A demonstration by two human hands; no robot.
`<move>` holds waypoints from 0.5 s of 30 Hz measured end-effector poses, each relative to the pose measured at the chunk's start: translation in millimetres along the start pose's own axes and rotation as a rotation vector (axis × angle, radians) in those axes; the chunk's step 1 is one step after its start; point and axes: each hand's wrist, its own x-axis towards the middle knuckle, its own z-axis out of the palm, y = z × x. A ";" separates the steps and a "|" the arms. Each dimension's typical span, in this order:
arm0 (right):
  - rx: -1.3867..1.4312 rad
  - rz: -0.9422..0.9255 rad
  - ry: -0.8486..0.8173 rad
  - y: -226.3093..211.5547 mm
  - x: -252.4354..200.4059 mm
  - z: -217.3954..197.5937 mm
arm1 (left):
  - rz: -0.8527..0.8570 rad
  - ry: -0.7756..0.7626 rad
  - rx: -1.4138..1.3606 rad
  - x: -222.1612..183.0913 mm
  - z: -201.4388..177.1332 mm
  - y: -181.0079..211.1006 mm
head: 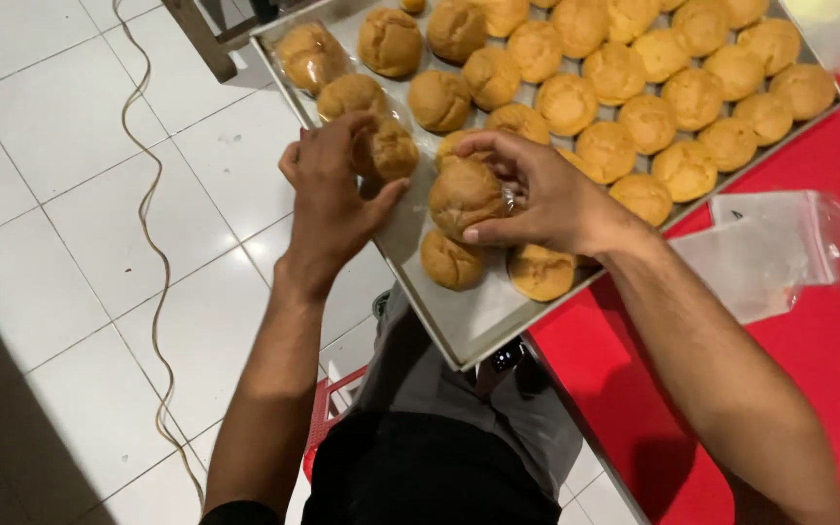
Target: Packaging individual bread rolls into plastic bags and sealing them with a stapler.
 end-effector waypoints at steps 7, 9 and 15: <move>0.022 0.006 -0.110 11.9 36.0 13.8 | -0.061 -0.071 0.012 -0.9 5.6 -8.3; -0.001 0.024 -0.129 8.7 41.5 18.5 | -0.070 -0.091 0.017 1.2 1.0 -7.2; -0.219 0.018 -0.154 2.1 48.7 24.0 | -0.099 -0.213 0.081 2.3 -13.7 -6.0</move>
